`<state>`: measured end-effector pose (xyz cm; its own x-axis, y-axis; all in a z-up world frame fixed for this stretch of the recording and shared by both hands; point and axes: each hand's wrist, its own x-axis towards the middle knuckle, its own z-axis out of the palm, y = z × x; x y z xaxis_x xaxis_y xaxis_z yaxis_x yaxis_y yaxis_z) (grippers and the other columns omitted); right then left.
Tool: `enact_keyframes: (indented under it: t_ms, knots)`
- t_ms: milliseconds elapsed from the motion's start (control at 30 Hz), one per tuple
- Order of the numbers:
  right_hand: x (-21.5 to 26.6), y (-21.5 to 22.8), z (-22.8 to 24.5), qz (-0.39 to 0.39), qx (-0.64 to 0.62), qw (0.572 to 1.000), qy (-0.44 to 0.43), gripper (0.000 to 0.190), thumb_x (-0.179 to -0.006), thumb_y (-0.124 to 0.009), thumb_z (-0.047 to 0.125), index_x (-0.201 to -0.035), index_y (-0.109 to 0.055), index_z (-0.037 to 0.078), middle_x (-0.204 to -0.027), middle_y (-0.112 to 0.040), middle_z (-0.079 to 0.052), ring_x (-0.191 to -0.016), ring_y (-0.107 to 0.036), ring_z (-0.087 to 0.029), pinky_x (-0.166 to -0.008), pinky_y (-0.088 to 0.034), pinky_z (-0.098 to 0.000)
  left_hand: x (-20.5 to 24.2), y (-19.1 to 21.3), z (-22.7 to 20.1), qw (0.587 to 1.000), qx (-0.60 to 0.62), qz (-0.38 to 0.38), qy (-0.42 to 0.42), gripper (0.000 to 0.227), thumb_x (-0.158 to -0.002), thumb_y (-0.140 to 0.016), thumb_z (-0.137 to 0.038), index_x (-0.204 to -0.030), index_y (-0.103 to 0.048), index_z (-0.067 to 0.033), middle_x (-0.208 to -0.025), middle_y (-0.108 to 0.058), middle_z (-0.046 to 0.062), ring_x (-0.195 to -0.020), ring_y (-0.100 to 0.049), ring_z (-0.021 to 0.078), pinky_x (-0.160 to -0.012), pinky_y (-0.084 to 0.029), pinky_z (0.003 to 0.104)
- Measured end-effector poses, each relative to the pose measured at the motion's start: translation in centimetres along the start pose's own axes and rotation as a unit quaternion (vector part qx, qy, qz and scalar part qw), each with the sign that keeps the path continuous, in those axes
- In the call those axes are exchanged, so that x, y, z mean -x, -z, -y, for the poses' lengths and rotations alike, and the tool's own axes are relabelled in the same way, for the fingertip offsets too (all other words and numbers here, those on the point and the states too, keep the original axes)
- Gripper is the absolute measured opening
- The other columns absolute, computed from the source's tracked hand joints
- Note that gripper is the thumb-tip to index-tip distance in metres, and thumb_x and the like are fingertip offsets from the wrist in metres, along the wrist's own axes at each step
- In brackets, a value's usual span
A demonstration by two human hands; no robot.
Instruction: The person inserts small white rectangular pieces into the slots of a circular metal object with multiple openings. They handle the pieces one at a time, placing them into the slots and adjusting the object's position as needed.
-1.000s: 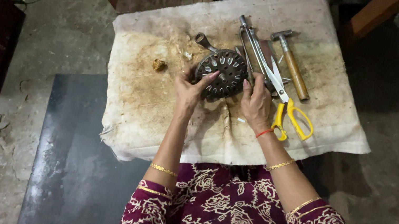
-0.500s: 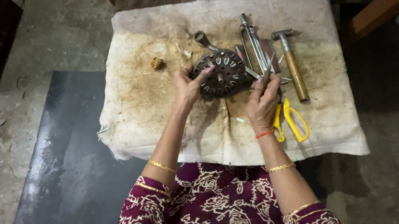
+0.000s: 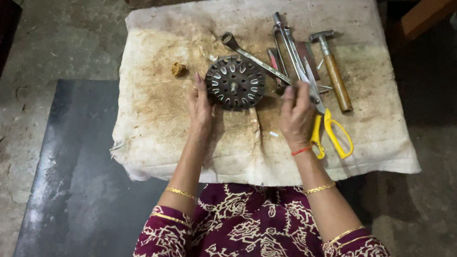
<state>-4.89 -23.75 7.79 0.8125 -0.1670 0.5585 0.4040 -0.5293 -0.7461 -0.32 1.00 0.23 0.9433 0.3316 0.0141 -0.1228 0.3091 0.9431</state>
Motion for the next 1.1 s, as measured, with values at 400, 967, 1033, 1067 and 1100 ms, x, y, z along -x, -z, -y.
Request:
enact_keyframes:
  t_ms: [400, 967, 1033, 1067, 1100]
  knots:
    - [1.9, 0.9, 2.0, 0.068, 0.236, 0.965, 0.093, 0.028, -0.100, -0.064, 0.024, -0.118, -0.065, 0.002, -0.112, -0.064, -0.018, -0.098, -0.064, -0.037, -0.080, -0.052, -0.0463, 0.4, -0.8, 0.7, 0.997, 0.064, 0.019, -0.040, 0.050, -0.109, -0.045, -0.043, -0.116, -0.069, 0.0011, -0.105, -0.074, 0.003, -0.092, -0.064, 0.0098, -0.085, -0.055, 0.028]
    - [-5.1, 3.3, -7.1, 0.120, 0.079, 0.988, -0.055, 0.025, -0.093, -0.067, 0.003, -0.117, -0.073, 0.002, -0.102, -0.074, -0.021, -0.095, -0.073, -0.033, -0.081, -0.055, -0.0412, 0.9, -1.4, -0.5, 0.992, -0.068, 0.015, -0.102, 0.048, -0.111, -0.046, -0.040, -0.124, -0.064, 0.0033, -0.112, -0.070, 0.009, -0.102, -0.060, 0.0143, -0.092, -0.050, 0.030]
    - [-6.7, 3.4, -8.0, 0.197, 0.109, 0.973, -0.053, 0.022, -0.090, -0.074, 0.008, -0.111, -0.075, 0.003, -0.098, -0.074, -0.020, -0.090, -0.072, -0.033, -0.079, -0.054, -0.0409, 1.2, -1.3, -0.6, 0.990, -0.084, 0.015, -0.111, 0.052, -0.111, -0.045, -0.041, -0.129, -0.062, 0.0039, -0.119, -0.070, 0.012, -0.108, -0.062, 0.0172, -0.097, -0.050, 0.032]
    - [-7.3, 3.4, -8.3, 0.234, 0.126, 0.962, -0.054, 0.021, -0.088, -0.078, 0.010, -0.108, -0.076, 0.004, -0.096, -0.074, -0.020, -0.088, -0.071, -0.033, -0.078, -0.054, -0.0408, 1.1, -1.2, -0.7, 0.988, -0.107, 0.009, -0.112, 0.053, -0.111, -0.044, -0.042, -0.132, -0.061, 0.0043, -0.122, -0.071, 0.013, -0.111, -0.063, 0.0191, -0.099, -0.049, 0.033]
    - [-7.9, 3.2, -8.5, 0.248, 0.126, 0.959, -0.051, 0.021, -0.086, -0.079, 0.011, -0.106, -0.077, 0.004, -0.096, -0.075, -0.019, -0.087, -0.071, -0.031, -0.078, -0.054, -0.0401, 1.2, -1.2, -0.7, 0.985, -0.129, 0.002, -0.114, 0.055, -0.111, -0.043, -0.043, -0.134, -0.060, 0.0047, -0.125, -0.071, 0.015, -0.114, -0.064, 0.0209, -0.101, -0.049, 0.033]
